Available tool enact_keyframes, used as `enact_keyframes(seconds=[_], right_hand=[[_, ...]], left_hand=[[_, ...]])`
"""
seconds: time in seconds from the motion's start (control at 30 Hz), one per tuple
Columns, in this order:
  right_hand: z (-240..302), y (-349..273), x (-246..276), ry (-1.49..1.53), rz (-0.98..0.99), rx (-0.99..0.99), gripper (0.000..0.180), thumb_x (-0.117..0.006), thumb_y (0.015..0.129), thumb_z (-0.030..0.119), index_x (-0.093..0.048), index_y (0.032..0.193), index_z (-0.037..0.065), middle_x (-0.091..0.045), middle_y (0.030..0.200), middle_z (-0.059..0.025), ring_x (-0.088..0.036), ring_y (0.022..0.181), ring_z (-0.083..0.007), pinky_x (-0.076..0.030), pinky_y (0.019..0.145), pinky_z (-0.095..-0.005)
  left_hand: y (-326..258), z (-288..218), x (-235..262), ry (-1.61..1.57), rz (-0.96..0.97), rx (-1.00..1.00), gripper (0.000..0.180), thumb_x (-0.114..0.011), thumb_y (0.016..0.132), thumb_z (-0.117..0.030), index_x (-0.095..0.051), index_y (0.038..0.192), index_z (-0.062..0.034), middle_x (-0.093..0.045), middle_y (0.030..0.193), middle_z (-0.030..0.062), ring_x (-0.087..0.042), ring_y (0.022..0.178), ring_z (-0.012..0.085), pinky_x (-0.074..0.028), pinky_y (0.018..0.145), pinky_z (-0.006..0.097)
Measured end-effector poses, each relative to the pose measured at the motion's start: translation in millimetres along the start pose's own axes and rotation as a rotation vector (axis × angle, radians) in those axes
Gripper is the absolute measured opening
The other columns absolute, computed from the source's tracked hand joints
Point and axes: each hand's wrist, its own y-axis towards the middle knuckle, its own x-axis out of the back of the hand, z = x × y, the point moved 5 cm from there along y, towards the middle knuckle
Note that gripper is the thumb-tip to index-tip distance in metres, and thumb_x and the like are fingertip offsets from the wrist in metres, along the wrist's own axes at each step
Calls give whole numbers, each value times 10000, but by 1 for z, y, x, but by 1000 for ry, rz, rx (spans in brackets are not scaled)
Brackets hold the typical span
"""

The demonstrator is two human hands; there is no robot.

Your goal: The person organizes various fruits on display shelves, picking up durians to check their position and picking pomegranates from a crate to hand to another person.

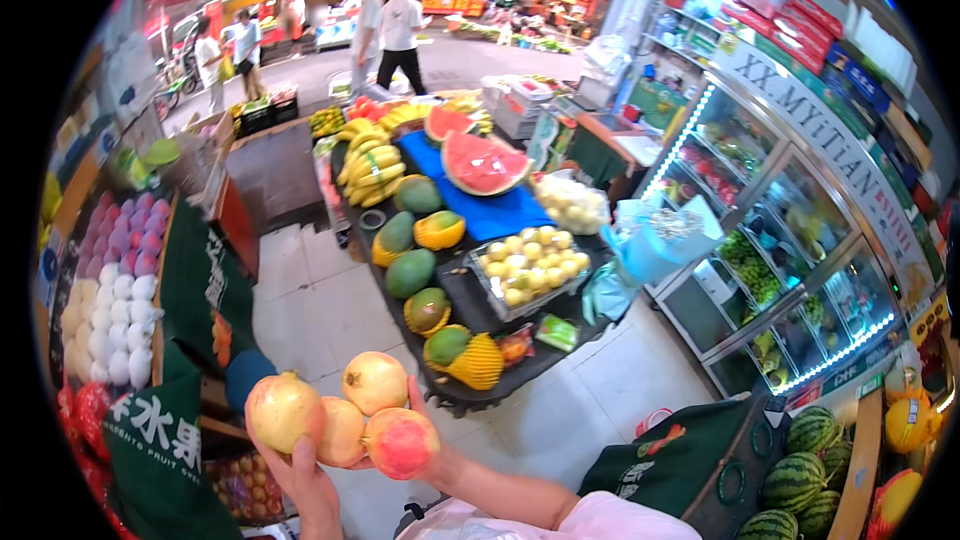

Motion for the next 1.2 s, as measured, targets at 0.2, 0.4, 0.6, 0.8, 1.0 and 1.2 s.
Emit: enact_keyframes(seconds=[0.2,0.4,0.6,0.8,1.0,1.2], right_hand=[[114,-150,-11,-43,-27,356,978,-399,861,862,-350,1542,161,-397,1565,-165,-425,1402,-422,-346,1121,-680],[246,-341,16,-124,-60,661,967,-442,863,842,-375,1531,146,-438,1535,-159,-442,1387,-414,-380,1117,-645],[386,-523,22,-176,-149,924,976,-441,866,839,-390,1518,115,-470,1505,-167,-509,1328,-396,-414,1107,-599],[534,-646,9,-189,-280,1163,980,-446,860,843,-393,1516,117,-476,1499,-165,-515,1322,-392,-419,1103,-595],[695,-687,14,-223,-301,1155,984,-451,853,846,-396,1514,119,-482,1493,-163,-521,1316,-389,-425,1098,-592],[852,-702,7,-230,-305,1063,988,-455,847,850,-399,1511,121,-488,1487,-162,-527,1309,-385,-430,1093,-588]], left_hand=[[-59,59,-168,5,326,134,880,-723,791,-214,-288,1542,-76,-446,1465,144,-470,1351,280,-383,1145,410],[-169,169,-347,-87,598,233,899,-720,793,-102,-237,1551,-81,-440,1450,149,-492,1325,288,-416,1120,433],[-276,259,-521,-95,790,416,868,-724,795,-114,-258,1526,-83,-489,1406,150,-513,1308,282,-417,1118,430],[-348,326,-687,-115,948,545,742,-809,827,-208,-401,1434,-81,-579,1309,125,-573,1228,240,-485,1036,394],[-358,421,-821,-193,952,491,831,-825,823,-171,-336,1488,-79,-537,1365,139,-551,1263,253,-477,1069,396],[-340,477,-940,-147,779,468,822,-833,811,-140,-351,1474,-69,-544,1358,141,-552,1252,250,-478,1071,400]])
